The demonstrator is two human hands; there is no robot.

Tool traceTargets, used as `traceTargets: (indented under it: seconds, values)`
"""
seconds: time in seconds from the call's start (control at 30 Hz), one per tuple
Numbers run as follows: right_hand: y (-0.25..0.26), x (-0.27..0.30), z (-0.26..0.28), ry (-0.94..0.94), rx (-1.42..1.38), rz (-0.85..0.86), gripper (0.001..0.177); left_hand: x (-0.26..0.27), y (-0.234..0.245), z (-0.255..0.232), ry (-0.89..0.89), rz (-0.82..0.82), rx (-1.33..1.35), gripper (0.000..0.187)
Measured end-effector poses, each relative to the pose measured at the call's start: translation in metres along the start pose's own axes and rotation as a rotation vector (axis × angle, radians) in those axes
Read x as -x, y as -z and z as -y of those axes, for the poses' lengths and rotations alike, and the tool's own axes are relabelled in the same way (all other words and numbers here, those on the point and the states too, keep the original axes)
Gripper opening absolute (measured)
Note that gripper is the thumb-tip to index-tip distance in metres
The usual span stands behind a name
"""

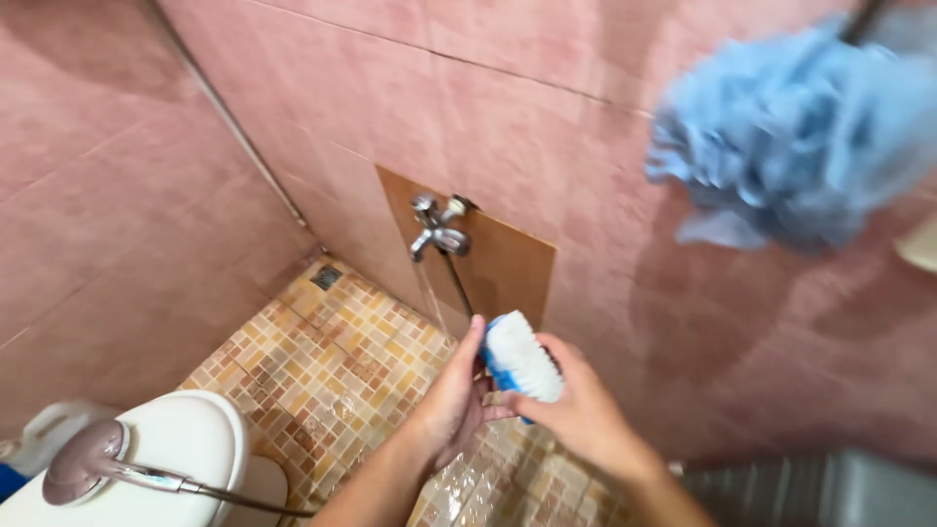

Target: The recorder cleans a handheld shower head using a brush and water.

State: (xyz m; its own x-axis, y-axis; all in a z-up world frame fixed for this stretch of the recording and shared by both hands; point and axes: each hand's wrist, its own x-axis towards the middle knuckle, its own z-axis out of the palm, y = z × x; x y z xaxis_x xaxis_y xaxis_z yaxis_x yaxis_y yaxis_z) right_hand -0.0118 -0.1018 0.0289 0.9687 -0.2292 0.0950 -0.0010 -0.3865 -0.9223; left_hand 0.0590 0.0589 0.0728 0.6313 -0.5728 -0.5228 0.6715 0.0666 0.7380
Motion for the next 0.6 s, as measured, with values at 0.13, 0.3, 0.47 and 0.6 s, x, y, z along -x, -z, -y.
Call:
traceTargets:
  seconds: [0.13,0.3,0.47,0.6]
  values:
    - [-0.048,-0.056,0.001,-0.137,0.055,0.068,0.074,-0.054,0.058,-0.002,-0.029,-0.082,0.089,0.062]
    - [-0.133,-0.132,-0.099,-0.161,-0.149,0.144,0.064,-0.140,0.154,0.017,-0.042,-0.150,0.166,0.056]
    - [-0.209,-0.203,-0.169,-0.380,-0.337,0.120,0.052,-0.206,0.236,0.036,-0.045,-0.166,0.086,0.052]
    - [-0.259,-0.268,-0.200,-0.274,-0.226,0.029,0.046,-0.232,0.284,0.039,-0.070,-0.298,-0.066,0.055]
